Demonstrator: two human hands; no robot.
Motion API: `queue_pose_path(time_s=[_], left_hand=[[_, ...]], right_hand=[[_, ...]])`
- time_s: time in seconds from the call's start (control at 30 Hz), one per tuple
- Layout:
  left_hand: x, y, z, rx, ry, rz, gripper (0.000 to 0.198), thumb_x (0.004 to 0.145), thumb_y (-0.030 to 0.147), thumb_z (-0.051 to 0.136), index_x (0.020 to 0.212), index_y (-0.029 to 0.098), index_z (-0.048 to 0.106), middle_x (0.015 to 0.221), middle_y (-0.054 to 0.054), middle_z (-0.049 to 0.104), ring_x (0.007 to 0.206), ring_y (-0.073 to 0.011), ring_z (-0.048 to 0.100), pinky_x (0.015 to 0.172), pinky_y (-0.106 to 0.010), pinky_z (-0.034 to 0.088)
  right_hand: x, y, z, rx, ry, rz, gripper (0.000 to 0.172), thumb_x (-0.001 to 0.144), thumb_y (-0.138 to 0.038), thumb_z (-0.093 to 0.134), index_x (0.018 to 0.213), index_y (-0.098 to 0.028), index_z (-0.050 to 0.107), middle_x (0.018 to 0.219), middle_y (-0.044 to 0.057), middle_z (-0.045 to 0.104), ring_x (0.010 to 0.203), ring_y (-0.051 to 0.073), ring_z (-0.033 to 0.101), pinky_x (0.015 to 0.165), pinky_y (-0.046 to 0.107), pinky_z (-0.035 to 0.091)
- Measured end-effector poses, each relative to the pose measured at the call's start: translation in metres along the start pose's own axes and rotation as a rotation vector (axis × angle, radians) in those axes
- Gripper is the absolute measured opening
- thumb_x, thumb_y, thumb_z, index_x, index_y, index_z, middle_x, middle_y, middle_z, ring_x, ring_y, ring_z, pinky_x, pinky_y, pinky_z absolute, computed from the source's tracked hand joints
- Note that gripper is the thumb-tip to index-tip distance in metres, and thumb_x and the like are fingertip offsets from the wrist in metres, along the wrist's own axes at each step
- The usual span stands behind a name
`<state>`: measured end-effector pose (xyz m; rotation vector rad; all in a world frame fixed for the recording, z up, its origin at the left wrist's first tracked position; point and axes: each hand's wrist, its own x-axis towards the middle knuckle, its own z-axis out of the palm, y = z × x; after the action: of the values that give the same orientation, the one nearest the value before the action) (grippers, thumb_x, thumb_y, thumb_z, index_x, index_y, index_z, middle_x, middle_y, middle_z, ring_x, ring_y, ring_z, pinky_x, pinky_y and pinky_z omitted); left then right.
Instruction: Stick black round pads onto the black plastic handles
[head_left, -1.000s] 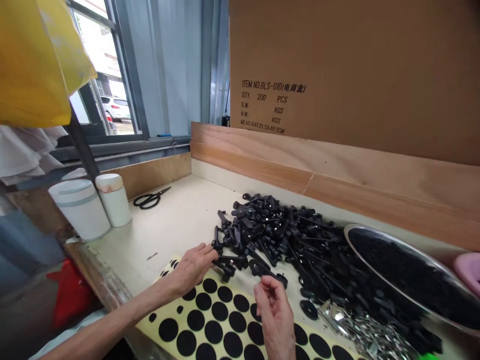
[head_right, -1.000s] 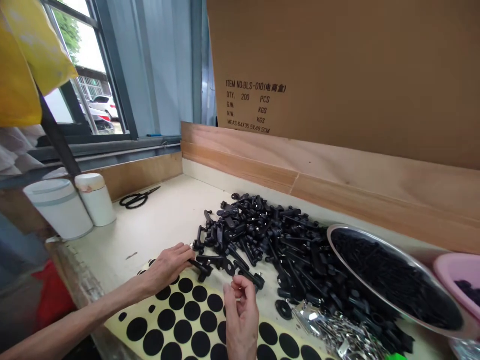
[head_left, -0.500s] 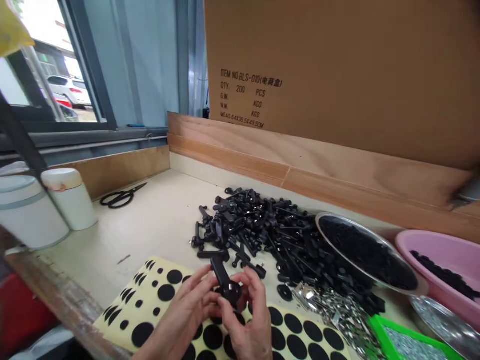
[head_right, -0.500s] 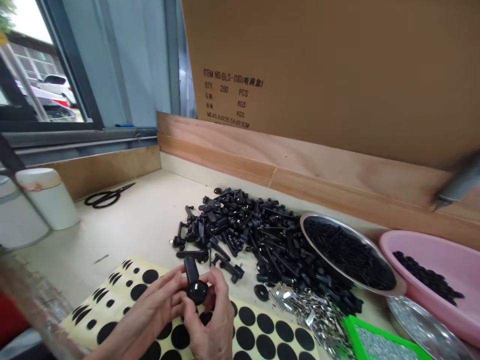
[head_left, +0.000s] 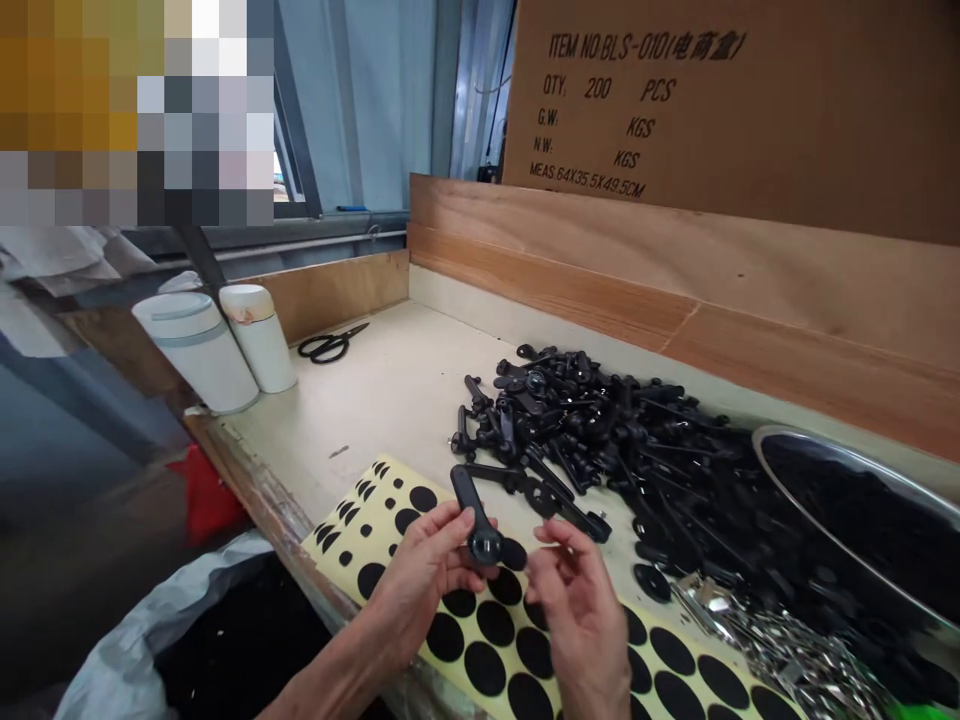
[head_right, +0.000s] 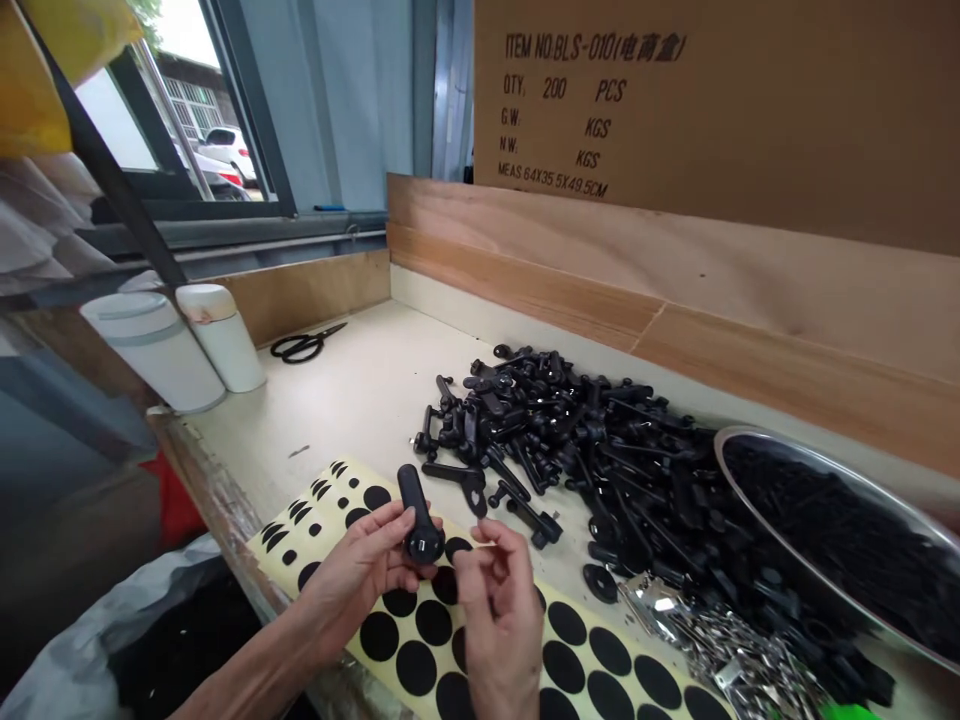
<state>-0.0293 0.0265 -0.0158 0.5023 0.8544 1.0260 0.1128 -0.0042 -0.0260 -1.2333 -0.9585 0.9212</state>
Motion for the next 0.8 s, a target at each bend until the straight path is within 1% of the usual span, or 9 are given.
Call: queue_pose_path(time_s=[0.03, 0.1, 0.17, 0.27, 0.47, 0.67, 0.8], left_hand=[[0.001, 0.001, -0.001, 0.023, 0.004, 0.019, 0.028, 0.079, 0.039, 0.070, 0.091, 0.013, 0.066, 0.086, -0.010, 0.070, 0.062, -0.0146, 0.065, 0.053, -0.021, 0.048], [0.004, 0.001, -0.003, 0.040, 0.000, 0.046, 0.029, 0.080, 0.040, 0.069, 0.090, 0.013, 0.066, 0.088, -0.011, 0.070, 0.065, -0.0149, 0.065, 0.056, -0.021, 0.048], [0.005, 0.000, -0.003, 0.040, 0.004, 0.056, 0.029, 0.081, 0.039, 0.069, 0.090, 0.013, 0.066, 0.089, -0.011, 0.070, 0.066, -0.0144, 0.065, 0.057, -0.021, 0.048], [0.007, -0.003, -0.002, 0.037, 0.015, 0.067, 0.027, 0.081, 0.038, 0.069, 0.090, 0.013, 0.066, 0.090, -0.010, 0.070, 0.064, -0.0132, 0.063, 0.057, -0.022, 0.048], [0.006, -0.004, -0.001, 0.054, 0.020, 0.075, 0.026, 0.079, 0.038, 0.070, 0.088, 0.013, 0.067, 0.086, -0.008, 0.068, 0.065, -0.0119, 0.059, 0.059, -0.022, 0.048], [0.004, -0.004, 0.001, 0.066, 0.029, 0.078, 0.030, 0.075, 0.042, 0.073, 0.086, 0.014, 0.068, 0.082, -0.006, 0.067, 0.065, -0.0125, 0.058, 0.060, -0.024, 0.048], [0.004, -0.003, 0.001, 0.068, 0.014, 0.080, 0.030, 0.076, 0.042, 0.072, 0.087, 0.014, 0.069, 0.085, -0.007, 0.068, 0.066, -0.0125, 0.058, 0.061, -0.024, 0.048]], right_hand=[[0.003, -0.001, -0.002, 0.021, 0.001, 0.062, 0.025, 0.081, -0.042, 0.064, 0.093, -0.021, 0.059, 0.077, 0.000, 0.059, 0.056, 0.012, 0.049, 0.056, 0.026, 0.043], [0.006, -0.003, -0.006, 0.054, -0.030, 0.193, 0.029, 0.080, -0.046, 0.065, 0.072, -0.019, 0.057, 0.059, -0.003, 0.048, 0.053, 0.011, 0.041, 0.051, 0.024, 0.037], [0.006, -0.002, -0.006, 0.093, -0.077, 0.309, 0.035, 0.079, -0.048, 0.066, 0.063, -0.019, 0.053, 0.055, -0.004, 0.042, 0.053, 0.011, 0.038, 0.050, 0.024, 0.033], [0.002, 0.001, -0.002, 0.122, -0.120, 0.395, 0.038, 0.077, -0.050, 0.067, 0.061, -0.019, 0.051, 0.053, -0.005, 0.040, 0.051, 0.010, 0.033, 0.049, 0.023, 0.030], [-0.002, 0.007, 0.002, 0.093, -0.133, 0.438, 0.041, 0.076, -0.053, 0.068, 0.062, -0.018, 0.051, 0.052, -0.006, 0.035, 0.051, 0.009, 0.027, 0.048, 0.023, 0.022], [-0.003, 0.009, 0.002, 0.054, -0.131, 0.485, 0.041, 0.073, -0.055, 0.069, 0.063, -0.018, 0.054, 0.052, -0.006, 0.036, 0.051, 0.009, 0.026, 0.048, 0.023, 0.021], [-0.002, 0.004, 0.004, 0.035, -0.126, 0.492, 0.039, 0.074, -0.054, 0.069, 0.065, -0.018, 0.057, 0.052, -0.006, 0.037, 0.052, 0.010, 0.026, 0.049, 0.023, 0.022]])
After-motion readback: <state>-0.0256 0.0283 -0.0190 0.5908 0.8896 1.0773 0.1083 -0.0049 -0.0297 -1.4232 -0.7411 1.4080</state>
